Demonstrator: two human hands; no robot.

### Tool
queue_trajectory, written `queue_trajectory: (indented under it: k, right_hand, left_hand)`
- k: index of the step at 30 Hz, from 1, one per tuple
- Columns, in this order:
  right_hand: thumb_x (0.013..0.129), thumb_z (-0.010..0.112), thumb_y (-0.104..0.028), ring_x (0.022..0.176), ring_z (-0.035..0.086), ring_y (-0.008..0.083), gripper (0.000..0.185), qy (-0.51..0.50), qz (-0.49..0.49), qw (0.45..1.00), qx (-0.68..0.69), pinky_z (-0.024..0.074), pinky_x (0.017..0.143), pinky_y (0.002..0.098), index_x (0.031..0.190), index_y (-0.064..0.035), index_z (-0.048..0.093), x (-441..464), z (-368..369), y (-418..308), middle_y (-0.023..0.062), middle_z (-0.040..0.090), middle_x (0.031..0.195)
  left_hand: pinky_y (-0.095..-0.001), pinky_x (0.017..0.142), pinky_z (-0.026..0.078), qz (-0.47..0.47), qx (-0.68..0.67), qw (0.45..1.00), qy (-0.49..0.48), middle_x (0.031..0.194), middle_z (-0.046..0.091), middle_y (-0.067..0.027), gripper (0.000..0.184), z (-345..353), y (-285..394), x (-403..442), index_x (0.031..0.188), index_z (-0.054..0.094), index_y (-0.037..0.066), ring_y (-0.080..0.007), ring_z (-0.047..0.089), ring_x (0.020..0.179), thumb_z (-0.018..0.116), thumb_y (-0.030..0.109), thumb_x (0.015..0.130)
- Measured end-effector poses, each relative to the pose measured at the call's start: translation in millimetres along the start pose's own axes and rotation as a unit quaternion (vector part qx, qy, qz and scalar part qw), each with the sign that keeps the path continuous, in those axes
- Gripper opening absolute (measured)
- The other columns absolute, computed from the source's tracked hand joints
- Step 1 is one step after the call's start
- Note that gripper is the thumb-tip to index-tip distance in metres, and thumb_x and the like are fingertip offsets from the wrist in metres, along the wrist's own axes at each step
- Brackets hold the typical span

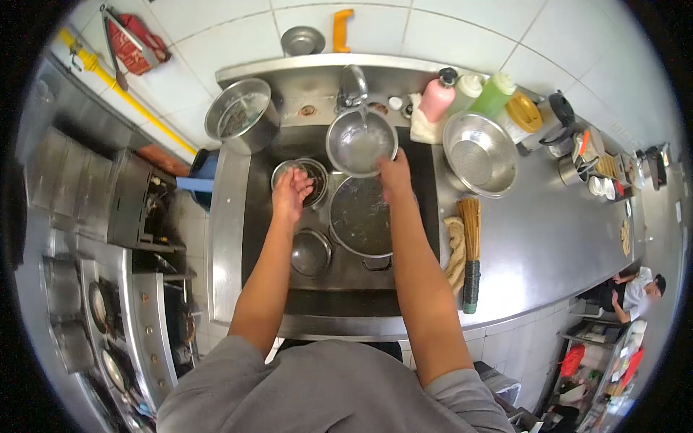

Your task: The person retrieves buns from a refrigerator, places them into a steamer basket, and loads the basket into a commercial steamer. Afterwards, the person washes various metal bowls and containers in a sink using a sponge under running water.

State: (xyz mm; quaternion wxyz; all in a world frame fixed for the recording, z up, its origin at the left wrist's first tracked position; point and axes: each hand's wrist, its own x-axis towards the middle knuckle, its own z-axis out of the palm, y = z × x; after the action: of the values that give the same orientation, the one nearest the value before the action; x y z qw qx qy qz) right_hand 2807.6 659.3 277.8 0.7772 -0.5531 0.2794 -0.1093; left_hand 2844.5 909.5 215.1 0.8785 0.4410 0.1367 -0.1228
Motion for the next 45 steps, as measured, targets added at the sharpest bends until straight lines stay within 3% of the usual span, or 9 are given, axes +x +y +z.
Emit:
queue_trajectory:
  k: [5,7,14,19,26,30,37,39,45]
  right_hand:
    - [0.08,0.057,0.005,0.088,0.062,0.0187,0.045,-0.062,-0.043,0.995,0.069,0.0497,0.077,0.0329,0.124,-0.0047,0.055,5.1,4.2,0.2,0.0074,0.064,0.105]
    - [0.085,0.06,-0.002,0.092,0.062,0.0204,0.039,-0.118,0.1,0.988,-0.013,0.0481,0.082,0.0317,0.124,-0.0052,0.057,2.8,1.9,-16.6,0.0078,0.064,0.107]
    - [0.091,0.059,-0.008,0.091,0.064,0.0198,0.033,-0.027,0.013,0.998,0.055,0.0532,0.078,0.0382,0.123,-0.0064,0.058,26.8,18.8,8.2,0.0069,0.066,0.104]
    - [0.093,0.06,-0.011,0.091,0.064,0.02,0.029,-0.086,0.066,0.986,0.126,0.054,0.081,0.0384,0.122,-0.0076,0.057,15.3,25.4,12.2,0.006,0.065,0.102]
    - [0.097,0.057,-0.025,0.097,0.065,0.0244,0.029,-0.038,0.117,0.947,0.298,0.0545,0.083,0.0406,0.121,-0.0089,0.058,13.1,38.2,43.5,0.0085,0.065,0.109]
    - [0.09,0.056,-0.048,0.085,0.068,0.0289,0.054,-0.421,0.186,0.755,0.466,0.056,0.066,0.033,0.125,-0.0063,0.056,23.1,38.9,68.9,0.0134,0.067,0.098]
    - [0.087,0.058,-0.053,0.09,0.065,0.0337,0.069,-0.517,0.214,0.675,0.48,0.0577,0.074,0.0393,0.128,0.0013,0.051,-12.1,14.5,59.0,0.0225,0.061,0.11]
    - [0.09,0.057,-0.049,0.096,0.064,0.0317,0.059,-0.32,0.132,0.836,0.425,0.058,0.08,0.0403,0.125,-0.0004,0.053,-42.5,-16.3,61.6,0.0199,0.061,0.113]
    - [0.098,0.053,-0.025,0.098,0.066,0.0247,0.028,-0.15,0.148,0.928,0.307,0.0585,0.082,0.0393,0.115,-0.0042,0.06,-84.6,-78.9,111.5,0.0113,0.065,0.11]
  left_hand:
    - [-0.0405,0.075,0.054,-0.017,0.325,0.927,0.188,0.104,0.068,-0.0119,0.034,-168.7,-106.2,16.4,0.108,0.065,0.003,-0.0296,0.067,0.091,0.067,0.028,0.086]
    - [-0.0449,0.09,0.051,-0.071,0.694,0.699,0.157,0.124,0.063,-0.0176,0.061,-180.1,-111.5,-1.6,0.128,0.056,0.001,-0.034,0.062,0.111,0.075,0.034,0.079]
    - [-0.0434,0.1,0.047,-0.262,0.492,0.803,0.211,0.137,0.05,-0.0277,0.087,-275.3,-184.7,-8.5,0.142,0.036,-0.006,-0.0323,0.055,0.124,0.077,0.034,0.077]
    - [-0.0463,0.087,0.053,-0.139,0.763,0.62,0.115,0.114,0.066,-0.0201,0.039,-214.6,-142.8,-39.7,0.115,0.062,0.003,-0.037,0.065,0.104,0.07,0.021,0.08]
    - [-0.0475,0.079,0.054,-0.002,0.825,0.564,0.034,0.101,0.069,-0.0196,0.02,-171.7,-116.2,-28.1,0.104,0.066,0.008,-0.0356,0.068,0.094,0.05,0.013,0.092]
    - [-0.045,0.076,0.055,0.06,0.856,0.512,-0.037,0.091,0.07,-0.0164,0.023,-158.9,-96.5,-28.3,0.107,0.065,0.012,-0.0337,0.069,0.089,0.049,0.014,0.091]
    - [-0.0432,0.075,0.053,0.161,0.881,0.43,-0.112,0.089,0.072,-0.0111,0.025,-98.3,-16.5,-29.1,0.105,0.071,0.015,-0.0297,0.069,0.085,0.059,0.015,0.084]
    - [-0.0432,0.076,0.053,0.234,0.823,0.51,-0.088,0.089,0.071,-0.0114,0.026,-87.2,9.9,-32.2,0.106,0.071,0.015,-0.0298,0.069,0.086,0.06,0.015,0.082]
    - [-0.0427,0.081,0.052,0.323,0.645,0.692,0.007,0.095,0.07,-0.0158,0.026,-22.7,62.1,-30.2,0.106,0.07,0.011,-0.033,0.067,0.091,0.06,0.015,0.083]
